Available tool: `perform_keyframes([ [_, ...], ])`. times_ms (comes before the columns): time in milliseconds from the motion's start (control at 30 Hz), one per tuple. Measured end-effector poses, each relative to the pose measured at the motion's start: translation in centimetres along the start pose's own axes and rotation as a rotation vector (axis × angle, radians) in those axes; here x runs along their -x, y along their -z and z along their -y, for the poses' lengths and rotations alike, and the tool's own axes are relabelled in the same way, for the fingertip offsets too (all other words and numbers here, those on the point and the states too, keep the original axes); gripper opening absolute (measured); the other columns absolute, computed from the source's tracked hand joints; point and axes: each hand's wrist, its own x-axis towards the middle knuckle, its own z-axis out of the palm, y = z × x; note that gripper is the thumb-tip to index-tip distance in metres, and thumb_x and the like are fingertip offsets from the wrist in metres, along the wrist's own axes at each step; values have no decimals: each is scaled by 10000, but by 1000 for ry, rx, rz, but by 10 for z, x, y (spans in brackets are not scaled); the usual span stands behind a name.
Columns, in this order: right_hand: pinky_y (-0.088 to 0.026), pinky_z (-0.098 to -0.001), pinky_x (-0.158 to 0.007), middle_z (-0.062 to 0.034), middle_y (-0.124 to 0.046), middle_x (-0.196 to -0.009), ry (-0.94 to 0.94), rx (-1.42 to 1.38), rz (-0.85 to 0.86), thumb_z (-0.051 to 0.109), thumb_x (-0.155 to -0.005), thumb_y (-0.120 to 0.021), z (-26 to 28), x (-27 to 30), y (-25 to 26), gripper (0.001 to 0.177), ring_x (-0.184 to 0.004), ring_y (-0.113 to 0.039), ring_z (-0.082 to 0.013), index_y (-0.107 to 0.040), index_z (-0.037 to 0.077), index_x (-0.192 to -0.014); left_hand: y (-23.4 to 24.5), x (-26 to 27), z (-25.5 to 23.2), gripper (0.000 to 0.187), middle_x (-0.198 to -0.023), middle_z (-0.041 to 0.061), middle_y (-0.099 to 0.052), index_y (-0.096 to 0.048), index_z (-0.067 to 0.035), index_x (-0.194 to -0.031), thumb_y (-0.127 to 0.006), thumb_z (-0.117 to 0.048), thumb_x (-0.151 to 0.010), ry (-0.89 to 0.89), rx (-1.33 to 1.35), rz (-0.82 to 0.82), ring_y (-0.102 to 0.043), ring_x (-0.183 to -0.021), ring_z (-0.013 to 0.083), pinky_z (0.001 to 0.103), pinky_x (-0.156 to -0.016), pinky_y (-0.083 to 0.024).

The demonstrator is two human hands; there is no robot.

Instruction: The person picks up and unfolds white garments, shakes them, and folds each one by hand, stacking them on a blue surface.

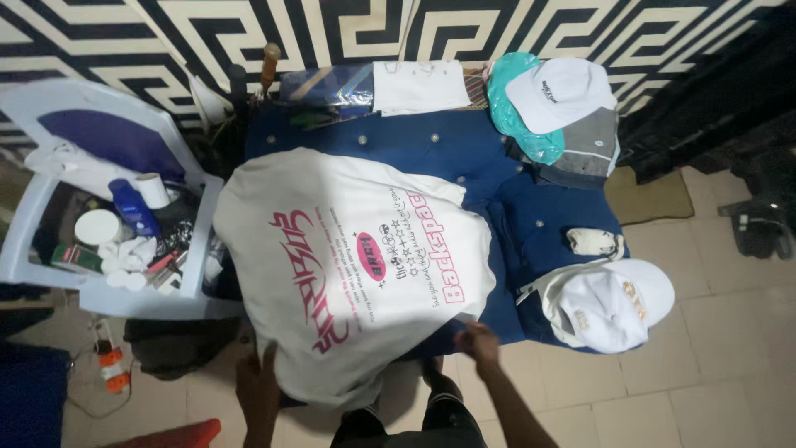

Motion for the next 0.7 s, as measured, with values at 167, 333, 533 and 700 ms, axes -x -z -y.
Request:
perform_keyframes([
  [167, -583, -437, -708, -95, -695, -926, -190, -359, -196, 241, -931, -604, 24, -43, 45, 270, -815, -692, -246, -609, 134, -1179, -20, 83, 21, 750, -1010, 185, -679, -616, -26, -1271, -704, -600, -797, 99, -35, 148, -709, -854, 339, 440, -855, -530],
  [333, -502, -603, -819, -138, -657, -1144, -393, -625, -27, 433, -890, -564, 24, -70, 39, 524, -1017, -625, -365, -540, 163, -1338, -67, 76, 55, 592, -1063, 202, -778, -720, 7, -1143, -813, -485, -826, 552, -207, 469, -707, -992, 359, 474, -951, -524],
  [533, -450, -609, -960, -172, -679, -1245, -469, -980, 185, 602, -803, -633, 22, -85, 20, 690, -1172, -586, -401, -589, 135, -1309, -61, 107, 86, 300, -799, 238, -682, -686, 61, -934, -636, -216, -832, -25, -180, -45, -641, -772, 397, 513, -748, -514],
  [700, -500, -399, -1066, -110, -661, -1350, -380, -963, 249, 198, -950, -683, 33, -66, 55, 429, -1274, -585, -263, -606, 43, -1342, -24, 113, 89, 199, -715, 258, -619, -627, 76, -944, -574, -92, -852, 41, 66, -231, -595, -689, 425, 532, -640, -484],
])
